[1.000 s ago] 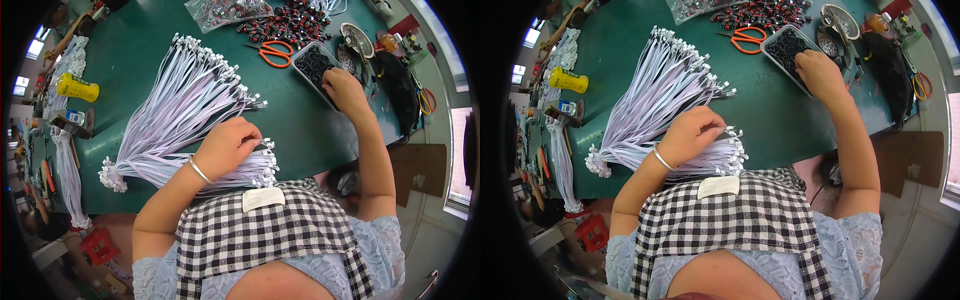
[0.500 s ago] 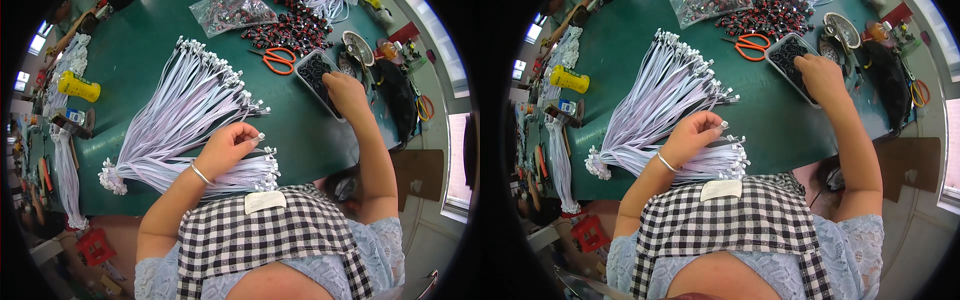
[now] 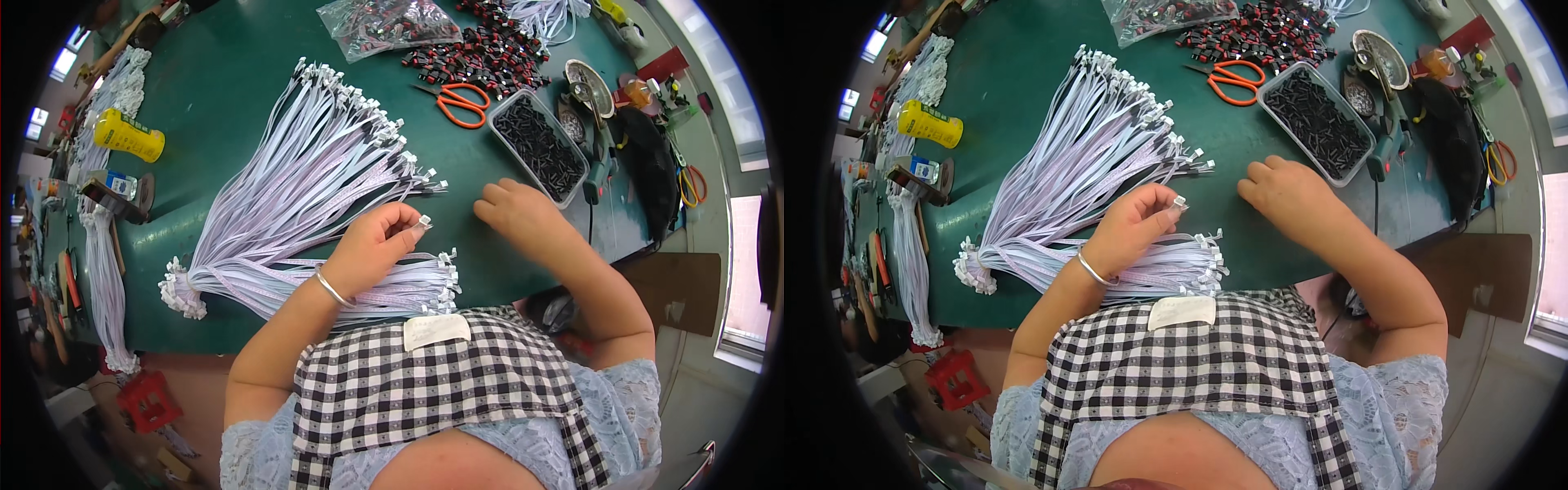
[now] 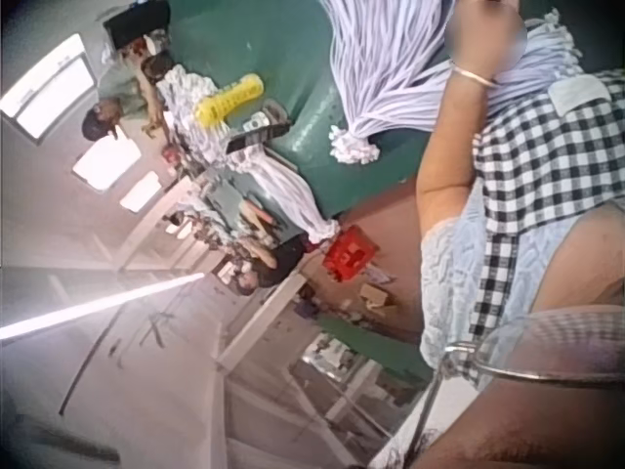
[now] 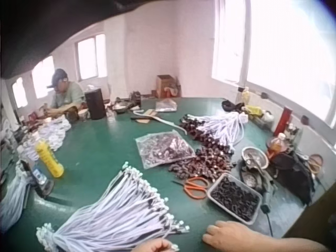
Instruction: The person sits at a green workbench and repeatedly picks up small black plastic connectors from a container. They insert the connectors into the ends of white and purple striped cables, then place the finished cables into a growing pile on the table.
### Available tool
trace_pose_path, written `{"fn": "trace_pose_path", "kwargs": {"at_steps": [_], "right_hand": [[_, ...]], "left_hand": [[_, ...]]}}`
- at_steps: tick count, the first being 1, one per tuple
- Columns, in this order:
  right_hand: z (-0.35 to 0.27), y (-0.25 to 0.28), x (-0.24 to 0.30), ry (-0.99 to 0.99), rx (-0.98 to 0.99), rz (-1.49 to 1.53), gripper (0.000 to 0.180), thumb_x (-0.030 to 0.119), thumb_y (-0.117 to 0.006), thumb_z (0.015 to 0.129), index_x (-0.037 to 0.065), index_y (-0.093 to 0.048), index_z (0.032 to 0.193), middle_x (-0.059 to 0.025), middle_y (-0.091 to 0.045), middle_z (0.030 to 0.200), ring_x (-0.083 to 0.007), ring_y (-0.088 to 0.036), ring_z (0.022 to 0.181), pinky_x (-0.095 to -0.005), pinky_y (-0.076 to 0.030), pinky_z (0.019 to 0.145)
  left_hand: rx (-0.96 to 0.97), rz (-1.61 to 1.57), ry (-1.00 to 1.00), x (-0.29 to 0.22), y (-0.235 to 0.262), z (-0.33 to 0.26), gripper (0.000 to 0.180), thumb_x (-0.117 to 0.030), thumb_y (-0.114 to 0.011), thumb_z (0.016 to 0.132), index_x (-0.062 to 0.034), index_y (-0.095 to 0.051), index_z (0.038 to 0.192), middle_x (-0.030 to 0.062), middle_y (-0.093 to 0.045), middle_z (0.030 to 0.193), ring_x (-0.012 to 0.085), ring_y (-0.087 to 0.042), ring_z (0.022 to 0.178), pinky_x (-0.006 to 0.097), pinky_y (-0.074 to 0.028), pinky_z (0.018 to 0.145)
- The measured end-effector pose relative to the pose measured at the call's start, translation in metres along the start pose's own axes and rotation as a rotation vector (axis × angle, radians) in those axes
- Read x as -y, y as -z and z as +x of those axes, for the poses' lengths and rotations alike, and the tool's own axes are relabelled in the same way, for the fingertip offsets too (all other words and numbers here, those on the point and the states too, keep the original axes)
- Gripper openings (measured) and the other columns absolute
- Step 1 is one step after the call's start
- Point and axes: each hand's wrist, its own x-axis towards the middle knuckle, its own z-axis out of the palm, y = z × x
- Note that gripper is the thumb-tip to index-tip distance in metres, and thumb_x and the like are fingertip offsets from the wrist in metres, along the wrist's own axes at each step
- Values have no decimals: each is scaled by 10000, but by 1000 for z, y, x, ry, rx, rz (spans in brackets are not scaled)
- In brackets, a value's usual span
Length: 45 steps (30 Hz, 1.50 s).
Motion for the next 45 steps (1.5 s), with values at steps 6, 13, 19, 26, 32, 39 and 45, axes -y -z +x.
{"fn": "trace_pose_path", "kwargs": {"at_steps": [6,13,19,26,32,39,45], "right_hand": [[-2,-7,-5,-117,-165,320,135,6,-613,733,29,-602,865,-79,-582,842,-233,-611,796,-312,-509,684],[17,-27,42,-464,-401,1642,89,6,-640,842,3,-622,929,-42,-632,890,-87,-608,759,-215,-496,687],[22,-43,58,-424,-582,1699,108,-6,-632,846,-7,-607,950,-51,-637,884,-100,-616,770,-220,-505,692],[26,-40,61,-375,-584,1693,94,-30,-631,831,-11,-608,920,-48,-619,894,-99,-611,769,-221,-503,687],[25,-41,60,-368,-571,1630,90,-38,-631,823,-12,-610,906,-44,-605,910,-99,-606,766,-220,-499,676],[24,-43,61,-330,-548,1464,85,-32,-641,817,-10,-618,895,-44,-600,913,-101,-610,768,-219,-503,674],[25,-40,64,-368,-545,1494,76,-29,-646,814,-12,-623,885,-46,-597,911,-92,-613,766,-212,-504,661]], "left_hand": [[22,-104,-26,4,1,2,142,-83,-596,888,-42,-571,1022,-14,-568,901,51,-515,783,200,-445,723],[20,-175,20,0,3,1,143,-73,-603,879,-52,-568,1016,2,-578,897,66,-533,773,210,-460,714],[4,-178,10,-1,2,1,134,-85,-609,882,-55,-567,1006,3,-578,880,70,-534,763,203,-455,696],[10,-188,-21,2,2,2,129,-88,-610,885,-58,-566,1003,-9,-570,876,62,-525,756,200,-450,690],[5,-185,-18,2,1,1,126,-85,-609,887,-59,-566,1002,-13,-569,874,57,-521,752,196,-447,688],[15,-184,-35,3,2,2,131,-95,-610,890,-57,-566,1008,-12,-570,878,58,-520,755,198,-448,692],[-21,-176,-42,2,0,1,125,-69,-604,885,-42,-578,1005,-11,-565,866,48,-507,735,191,-452,666]]}}
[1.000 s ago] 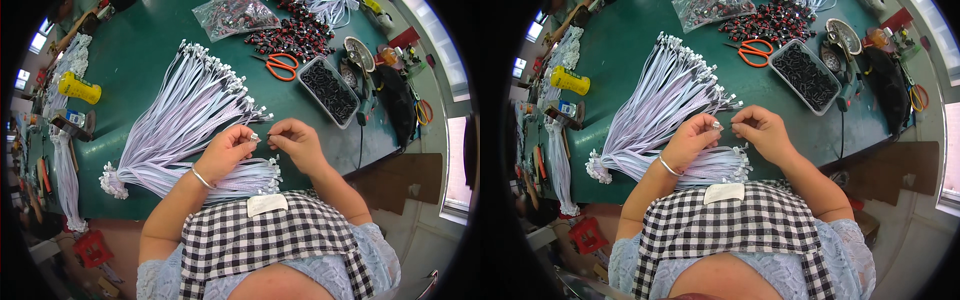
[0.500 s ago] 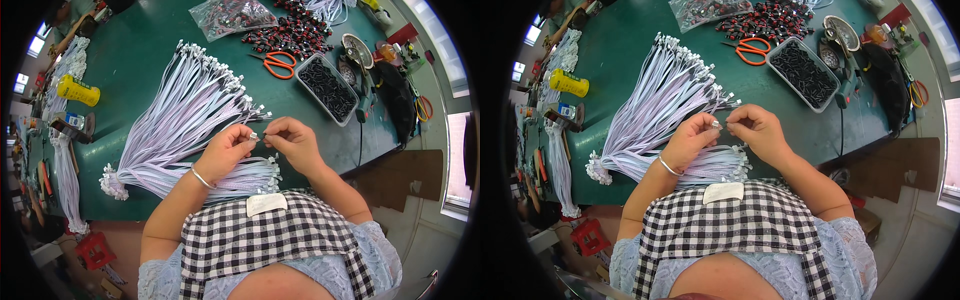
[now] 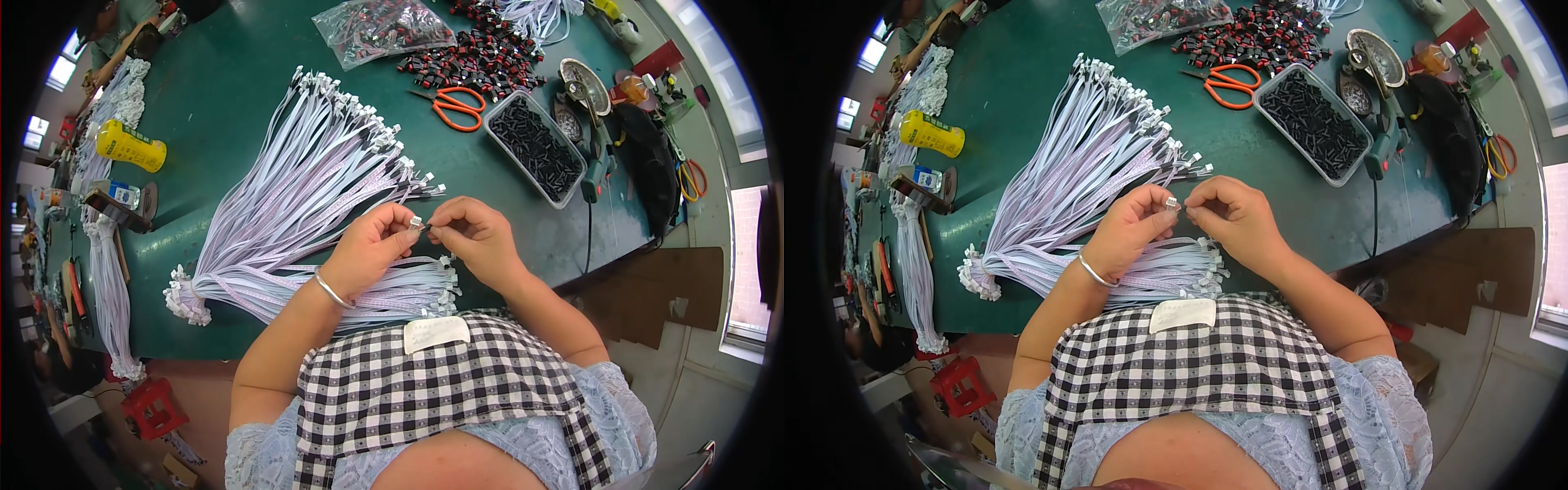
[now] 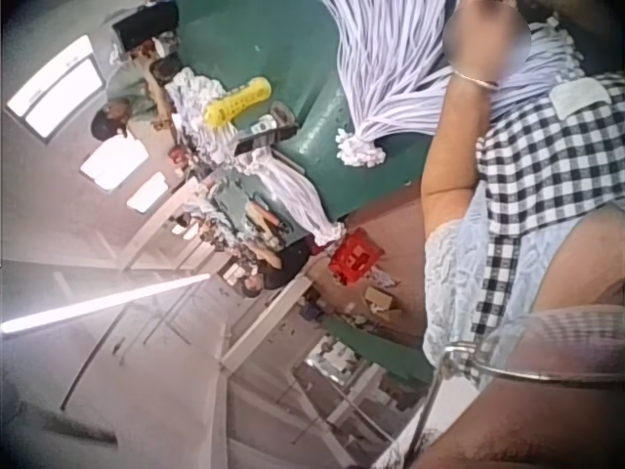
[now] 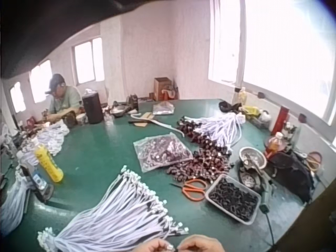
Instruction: The person sits at a green workbench and repeatedly picks up small black plastic connectors from a container. They insert the connectors into the ends of white and purple striped cables, then place the finished cables into a growing pile on the table.
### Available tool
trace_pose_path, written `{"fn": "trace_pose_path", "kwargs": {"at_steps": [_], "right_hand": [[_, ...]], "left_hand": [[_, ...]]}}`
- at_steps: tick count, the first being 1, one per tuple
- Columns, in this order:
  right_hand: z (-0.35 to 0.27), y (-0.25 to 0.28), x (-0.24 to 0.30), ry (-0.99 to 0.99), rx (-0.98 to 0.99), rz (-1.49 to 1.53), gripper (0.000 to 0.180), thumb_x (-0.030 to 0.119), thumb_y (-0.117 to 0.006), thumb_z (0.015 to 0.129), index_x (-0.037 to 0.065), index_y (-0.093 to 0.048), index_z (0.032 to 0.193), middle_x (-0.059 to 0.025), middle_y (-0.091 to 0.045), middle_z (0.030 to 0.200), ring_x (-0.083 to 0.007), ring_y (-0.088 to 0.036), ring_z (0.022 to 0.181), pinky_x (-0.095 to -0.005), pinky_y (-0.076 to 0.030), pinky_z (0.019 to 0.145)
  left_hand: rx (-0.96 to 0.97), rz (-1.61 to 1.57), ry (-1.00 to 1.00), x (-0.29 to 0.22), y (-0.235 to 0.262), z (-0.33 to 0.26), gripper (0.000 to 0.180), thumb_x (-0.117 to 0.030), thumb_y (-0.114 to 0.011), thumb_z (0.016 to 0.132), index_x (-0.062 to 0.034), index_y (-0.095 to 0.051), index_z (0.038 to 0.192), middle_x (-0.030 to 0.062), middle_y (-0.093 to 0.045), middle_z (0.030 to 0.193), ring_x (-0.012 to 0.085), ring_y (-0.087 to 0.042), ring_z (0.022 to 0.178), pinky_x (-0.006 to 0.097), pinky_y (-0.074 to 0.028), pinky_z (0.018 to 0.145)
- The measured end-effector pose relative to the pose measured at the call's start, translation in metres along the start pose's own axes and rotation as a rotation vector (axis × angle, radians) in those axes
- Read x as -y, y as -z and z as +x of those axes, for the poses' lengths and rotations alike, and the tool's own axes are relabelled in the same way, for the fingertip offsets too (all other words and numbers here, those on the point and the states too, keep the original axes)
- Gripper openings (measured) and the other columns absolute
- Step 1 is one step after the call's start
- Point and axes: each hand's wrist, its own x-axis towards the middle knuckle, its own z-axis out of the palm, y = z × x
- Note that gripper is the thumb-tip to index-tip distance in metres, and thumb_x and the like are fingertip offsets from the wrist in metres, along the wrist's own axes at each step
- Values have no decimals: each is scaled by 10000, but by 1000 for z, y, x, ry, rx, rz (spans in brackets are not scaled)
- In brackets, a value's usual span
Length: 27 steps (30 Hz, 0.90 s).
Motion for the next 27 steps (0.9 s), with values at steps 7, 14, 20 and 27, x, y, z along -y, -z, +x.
{"fn": "trace_pose_path", "kwargs": {"at_steps": [7,14,20,27], "right_hand": [[0,1,2,-16,42,-84,75,-22,-633,809,-3,-632,882,-45,-595,905,-90,-600,768,-215,-489,658],[3,2,-3,-43,65,-82,97,-17,-621,792,3,-619,887,-31,-582,893,-89,-573,782,-224,-477,684],[4,-3,-3,-135,118,13,406,-112,-569,776,20,-461,1144,-49,-542,924,-77,-548,820,-198,-447,671],[7,-7,2,-162,136,-64,417,-56,-584,780,17,-455,1170,-54,-584,887,-66,-557,744,-219,-464,654]], "left_hand": [[9,22,-16,3,1,0,124,-58,-600,886,-38,-577,1006,-8,-570,878,52,-516,749,192,-454,675],[56,236,-92,5,8,-2,218,15,-550,873,-16,-535,1087,7,-563,934,77,-563,835,231,-482,755],[-8,384,-6,-15,3,-8,310,63,-541,840,-7,-507,1139,48,-583,899,97,-614,813,220,-504,728],[-108,272,-67,-10,-1,-7,293,44,-577,820,-2,-537,1107,72,-651,817,96,-641,724,215,-511,645]]}}
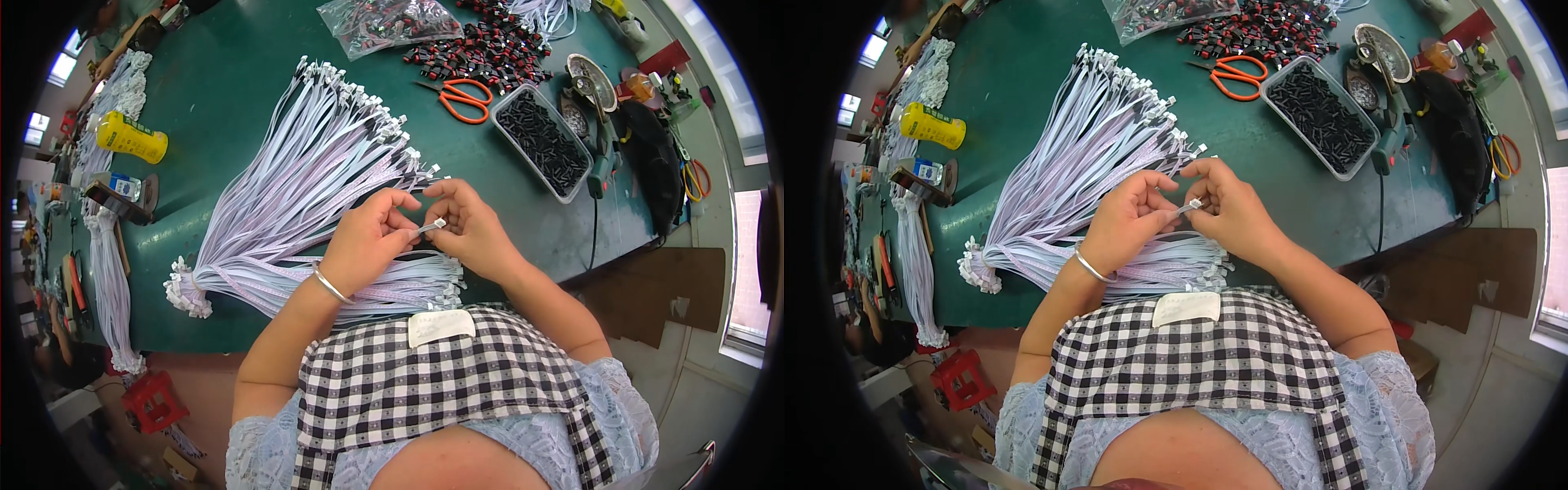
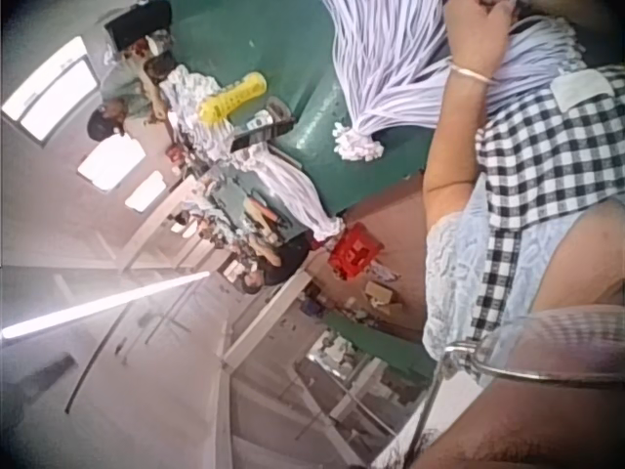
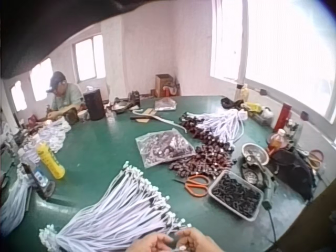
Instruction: The person sits at a green workbench and repeatedly picks up small black plastic connectors from a container. They insert the connectors into the ends of white and purple striped cables, then place the finished cables into a growing pile on the table.
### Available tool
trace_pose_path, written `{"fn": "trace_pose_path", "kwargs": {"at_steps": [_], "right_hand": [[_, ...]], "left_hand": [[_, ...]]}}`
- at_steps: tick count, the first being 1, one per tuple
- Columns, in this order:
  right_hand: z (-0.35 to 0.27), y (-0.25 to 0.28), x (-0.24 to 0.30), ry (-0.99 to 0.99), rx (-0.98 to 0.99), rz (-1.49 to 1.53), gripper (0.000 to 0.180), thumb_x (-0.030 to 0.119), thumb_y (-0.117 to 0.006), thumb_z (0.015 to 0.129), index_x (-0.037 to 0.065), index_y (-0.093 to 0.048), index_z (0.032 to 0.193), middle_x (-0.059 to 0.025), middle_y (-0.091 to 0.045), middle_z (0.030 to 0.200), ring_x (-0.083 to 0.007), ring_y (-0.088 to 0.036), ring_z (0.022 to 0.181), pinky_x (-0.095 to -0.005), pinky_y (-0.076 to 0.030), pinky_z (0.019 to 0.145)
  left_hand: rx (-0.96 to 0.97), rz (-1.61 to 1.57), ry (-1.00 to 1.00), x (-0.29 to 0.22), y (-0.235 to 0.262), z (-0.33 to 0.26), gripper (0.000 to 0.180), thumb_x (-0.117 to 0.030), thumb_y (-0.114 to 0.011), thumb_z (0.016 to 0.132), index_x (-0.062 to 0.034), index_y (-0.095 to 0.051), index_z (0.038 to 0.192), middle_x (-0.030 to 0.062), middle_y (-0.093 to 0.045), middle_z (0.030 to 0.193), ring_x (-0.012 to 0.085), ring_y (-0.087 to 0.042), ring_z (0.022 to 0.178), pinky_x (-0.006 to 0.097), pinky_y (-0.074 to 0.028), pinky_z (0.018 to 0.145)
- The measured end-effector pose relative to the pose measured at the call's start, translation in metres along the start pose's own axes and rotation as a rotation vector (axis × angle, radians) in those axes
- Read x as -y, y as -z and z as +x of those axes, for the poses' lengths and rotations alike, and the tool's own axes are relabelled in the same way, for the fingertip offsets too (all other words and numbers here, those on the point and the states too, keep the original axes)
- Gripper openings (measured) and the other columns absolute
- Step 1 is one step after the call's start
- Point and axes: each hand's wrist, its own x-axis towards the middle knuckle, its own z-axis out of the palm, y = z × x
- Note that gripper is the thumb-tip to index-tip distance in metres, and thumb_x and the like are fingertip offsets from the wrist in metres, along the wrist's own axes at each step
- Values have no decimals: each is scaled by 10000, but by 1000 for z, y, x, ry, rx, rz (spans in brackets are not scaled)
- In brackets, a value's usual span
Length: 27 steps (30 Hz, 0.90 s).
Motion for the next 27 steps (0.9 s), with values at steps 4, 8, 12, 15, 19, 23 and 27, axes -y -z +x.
{"fn": "trace_pose_path", "kwargs": {"at_steps": [4,8,12,15,19,23,27], "right_hand": [[4,1,1,61,-8,-75,406,-48,-590,779,17,-469,1162,-67,-610,882,-69,-570,724,-223,-470,639],[8,1,4,80,-52,-96,393,-36,-597,785,12,-481,1157,-81,-627,896,-81,-586,741,-225,-480,664],[17,5,10,101,-97,-148,404,-20,-607,785,29,-489,1167,-87,-633,936,-124,-607,759,-253,-493,707],[16,9,13,237,-177,-364,391,10,-631,785,45,-510,1155,-93,-627,973,-191,-613,847,-308,-496,773],[0,24,6,241,-220,-562,324,106,-694,764,67,-570,1060,-61,-612,955,-227,-580,903,-350,-457,796],[-7,23,-1,345,-191,-899,233,195,-727,730,112,-626,922,-28,-587,898,-228,-538,852,-362,-389,780],[-4,22,-8,461,-181,-1031,172,184,-716,720,130,-643,867,-8,-564,845,-203,-523,833,-355,-375,779]], "left_hand": [[-58,8,-44,3,-3,1,226,41,-589,814,-1,-573,1036,72,-657,803,93,-639,713,221,-516,635],[-119,192,-138,0,-5,6,204,65,-586,812,-1,-586,1005,65,-650,835,96,-642,749,233,-532,676],[-258,489,-396,-6,-8,12,175,67,-596,795,-15,-611,949,74,-664,823,119,-648,728,245,-527,665],[-358,691,-626,1,-8,18,144,44,-623,753,-43,-627,868,81,-648,795,215,-626,715,303,-497,654],[-376,822,-708,6,-4,22,120,24,-617,722,-57,-621,810,84,-615,753,271,-580,719,357,-462,661],[-372,820,-671,5,-8,22,93,11,-597,731,-59,-611,790,78,-598,739,275,-575,727,367,-458,653],[-346,854,-633,3,-9,20,89,9,-595,741,-57,-613,799,82,-596,753,281,-578,730,373,-465,654]]}}
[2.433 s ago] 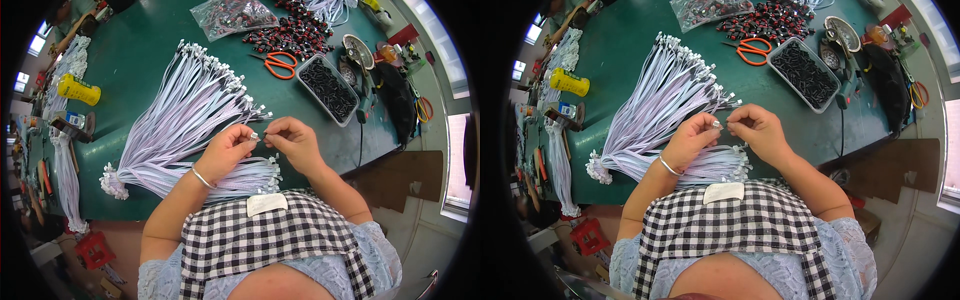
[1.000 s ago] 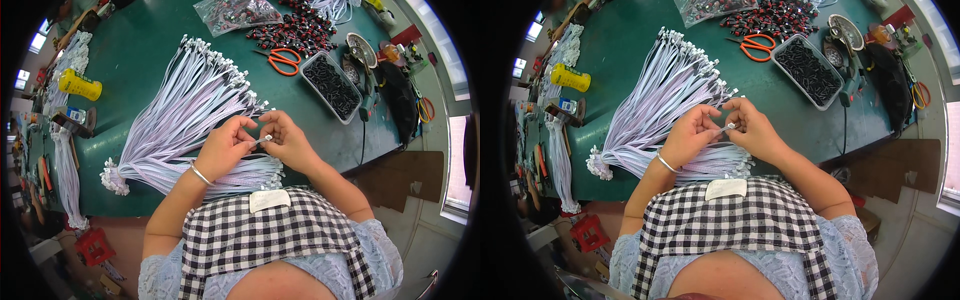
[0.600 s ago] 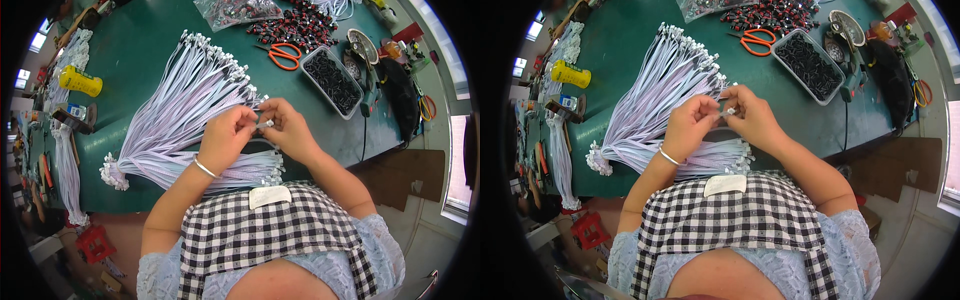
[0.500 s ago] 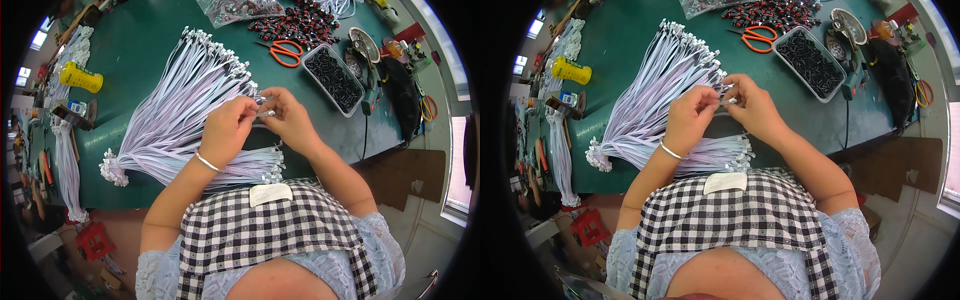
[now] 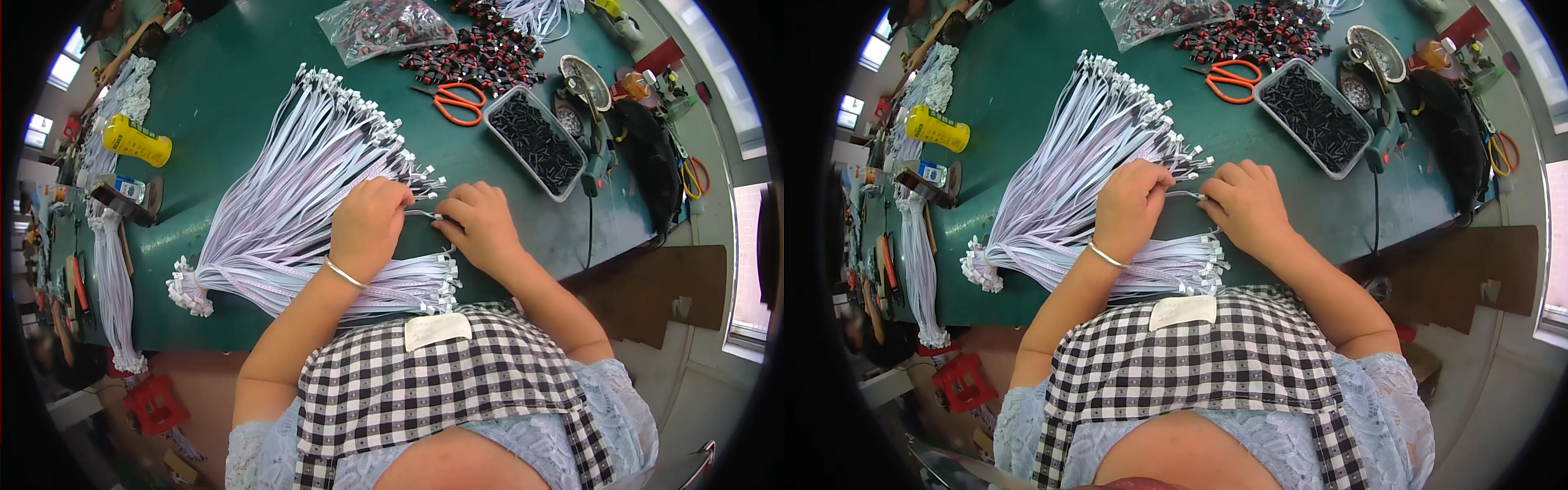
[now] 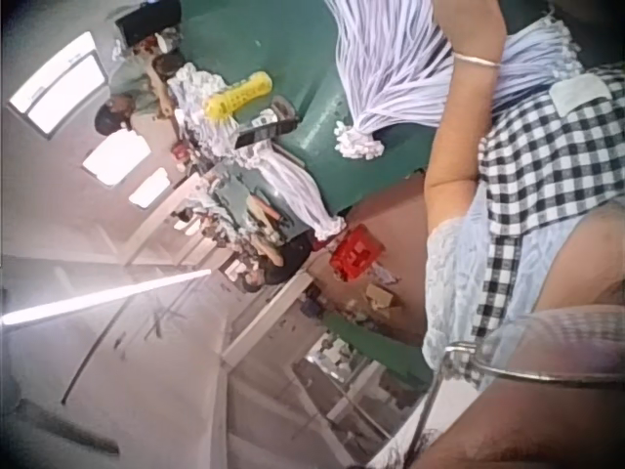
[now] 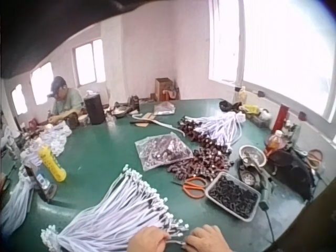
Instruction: The person sits at a green workbench and repeatedly picks up small black plastic connectors from a container. They insert the connectors into the ends of white and purple striped cables, then place the finished cables into a growing pile on the table.
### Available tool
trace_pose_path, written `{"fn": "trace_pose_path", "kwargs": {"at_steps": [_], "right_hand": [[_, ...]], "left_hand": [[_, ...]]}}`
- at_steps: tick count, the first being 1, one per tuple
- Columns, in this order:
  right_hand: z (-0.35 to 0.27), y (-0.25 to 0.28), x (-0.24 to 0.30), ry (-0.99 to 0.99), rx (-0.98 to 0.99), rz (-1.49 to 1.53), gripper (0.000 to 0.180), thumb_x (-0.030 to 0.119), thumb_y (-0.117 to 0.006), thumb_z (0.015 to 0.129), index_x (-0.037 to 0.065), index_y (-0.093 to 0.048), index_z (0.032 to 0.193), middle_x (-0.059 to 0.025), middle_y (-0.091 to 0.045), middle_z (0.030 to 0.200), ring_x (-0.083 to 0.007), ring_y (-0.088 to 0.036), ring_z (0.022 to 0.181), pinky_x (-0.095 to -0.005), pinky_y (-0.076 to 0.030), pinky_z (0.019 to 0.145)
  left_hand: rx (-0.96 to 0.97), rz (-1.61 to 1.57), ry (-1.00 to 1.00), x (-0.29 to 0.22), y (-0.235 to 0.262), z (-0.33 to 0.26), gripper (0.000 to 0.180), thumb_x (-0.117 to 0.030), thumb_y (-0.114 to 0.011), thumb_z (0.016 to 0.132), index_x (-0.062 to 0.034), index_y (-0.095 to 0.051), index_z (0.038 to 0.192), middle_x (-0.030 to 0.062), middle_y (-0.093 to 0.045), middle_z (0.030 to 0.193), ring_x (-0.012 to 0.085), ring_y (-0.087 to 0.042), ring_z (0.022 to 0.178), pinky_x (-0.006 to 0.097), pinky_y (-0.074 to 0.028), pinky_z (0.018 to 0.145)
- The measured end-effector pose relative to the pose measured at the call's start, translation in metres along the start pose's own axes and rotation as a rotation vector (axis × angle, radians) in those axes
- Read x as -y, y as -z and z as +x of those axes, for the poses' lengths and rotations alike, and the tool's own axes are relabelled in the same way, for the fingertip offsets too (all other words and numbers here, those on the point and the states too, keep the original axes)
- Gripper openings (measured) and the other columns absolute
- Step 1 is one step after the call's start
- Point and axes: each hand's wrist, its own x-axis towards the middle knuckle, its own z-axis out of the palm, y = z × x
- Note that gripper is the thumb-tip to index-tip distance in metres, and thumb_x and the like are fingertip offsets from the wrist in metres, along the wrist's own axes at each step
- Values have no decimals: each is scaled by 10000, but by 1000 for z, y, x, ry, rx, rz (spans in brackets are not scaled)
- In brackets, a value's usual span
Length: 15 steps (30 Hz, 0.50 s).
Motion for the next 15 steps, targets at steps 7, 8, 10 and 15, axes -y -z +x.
{"fn": "trace_pose_path", "kwargs": {"at_steps": [7,8,10,15], "right_hand": [[-6,12,1,-94,22,297,122,134,-681,735,103,-611,830,-2,-597,896,-210,-538,894,-360,-370,831],[-7,9,1,-97,-4,356,122,131,-676,736,94,-603,826,-7,-605,911,-218,-543,905,-362,-379,829],[-5,5,2,-128,-34,478,118,121,-667,751,76,-586,823,-16,-620,910,-210,-562,887,-352,-407,798],[-3,4,6,-523,106,894,112,107,-643,831,31,-563,850,-25,-624,781,-96,-577,703,-255,-457,623]], "left_hand": [[45,4,22,8,-1,0,72,-13,-598,783,-39,-621,847,104,-611,803,287,-592,759,371,-473,670],[50,-8,45,7,1,0,72,-18,-600,789,-36,-622,854,107,-612,809,285,-593,765,369,-474,672],[39,-29,51,4,5,1,78,-28,-607,797,-32,-627,872,110,-612,816,283,-594,767,368,-474,675],[40,-120,-124,-19,13,3,134,-53,-633,793,-21,-638,923,112,-605,814,284,-582,740,373,-465,664]]}}
